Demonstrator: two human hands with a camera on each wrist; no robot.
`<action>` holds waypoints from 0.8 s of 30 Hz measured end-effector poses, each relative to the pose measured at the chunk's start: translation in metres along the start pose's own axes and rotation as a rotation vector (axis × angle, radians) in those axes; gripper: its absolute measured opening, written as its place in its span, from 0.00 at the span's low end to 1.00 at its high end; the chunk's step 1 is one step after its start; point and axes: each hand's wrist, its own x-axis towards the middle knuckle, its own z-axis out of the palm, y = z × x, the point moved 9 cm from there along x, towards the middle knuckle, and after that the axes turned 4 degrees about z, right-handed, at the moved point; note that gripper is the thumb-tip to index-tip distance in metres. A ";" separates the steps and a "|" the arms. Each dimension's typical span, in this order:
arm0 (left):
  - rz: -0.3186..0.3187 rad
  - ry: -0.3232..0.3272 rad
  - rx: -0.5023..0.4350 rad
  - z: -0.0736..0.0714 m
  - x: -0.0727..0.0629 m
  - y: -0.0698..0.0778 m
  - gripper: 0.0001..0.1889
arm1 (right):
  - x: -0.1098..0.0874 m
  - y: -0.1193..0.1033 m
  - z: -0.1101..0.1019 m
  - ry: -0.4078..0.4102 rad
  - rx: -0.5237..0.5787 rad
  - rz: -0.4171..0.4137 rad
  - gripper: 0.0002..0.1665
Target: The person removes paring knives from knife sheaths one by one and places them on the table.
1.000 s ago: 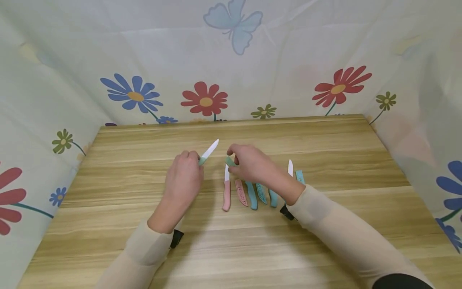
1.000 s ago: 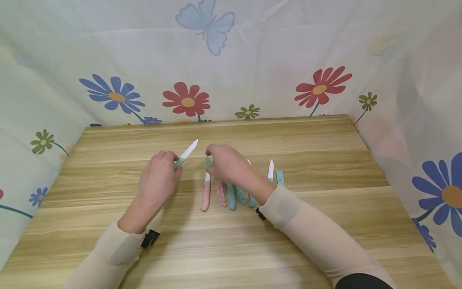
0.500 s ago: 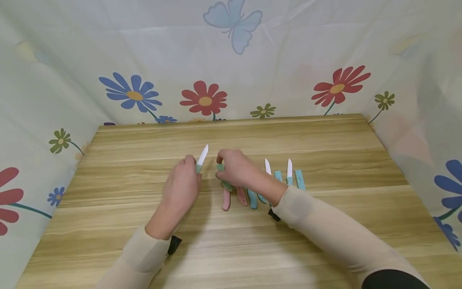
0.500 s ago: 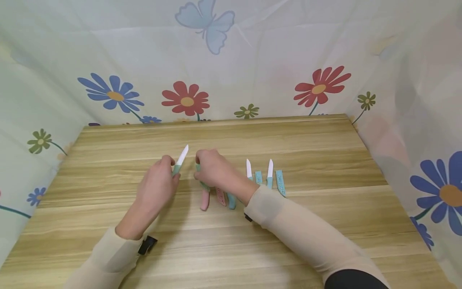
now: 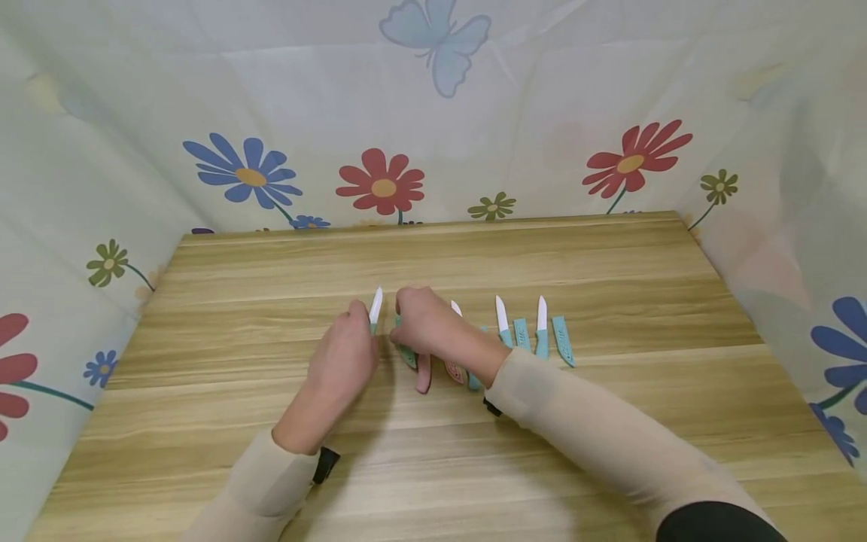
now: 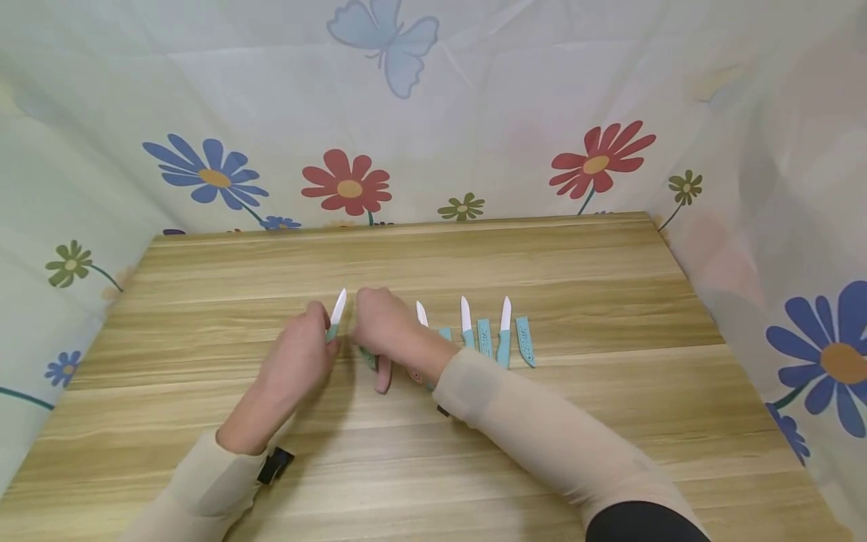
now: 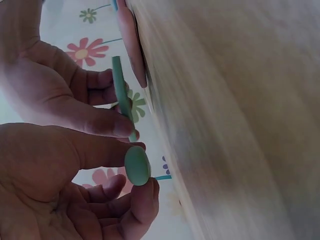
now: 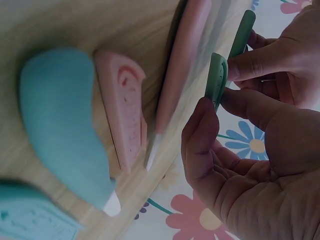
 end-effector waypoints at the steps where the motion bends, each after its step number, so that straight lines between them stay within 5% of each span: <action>1: 0.002 -0.009 0.002 0.001 0.000 0.000 0.09 | 0.001 0.000 0.002 -0.007 -0.001 0.005 0.10; 16: -0.072 -0.140 -0.033 0.016 0.005 -0.004 0.08 | 0.005 -0.005 0.024 -0.092 -0.061 0.113 0.19; 24: -0.038 -0.157 -0.011 0.018 0.007 0.000 0.08 | 0.002 -0.008 0.024 -0.076 -0.032 0.133 0.14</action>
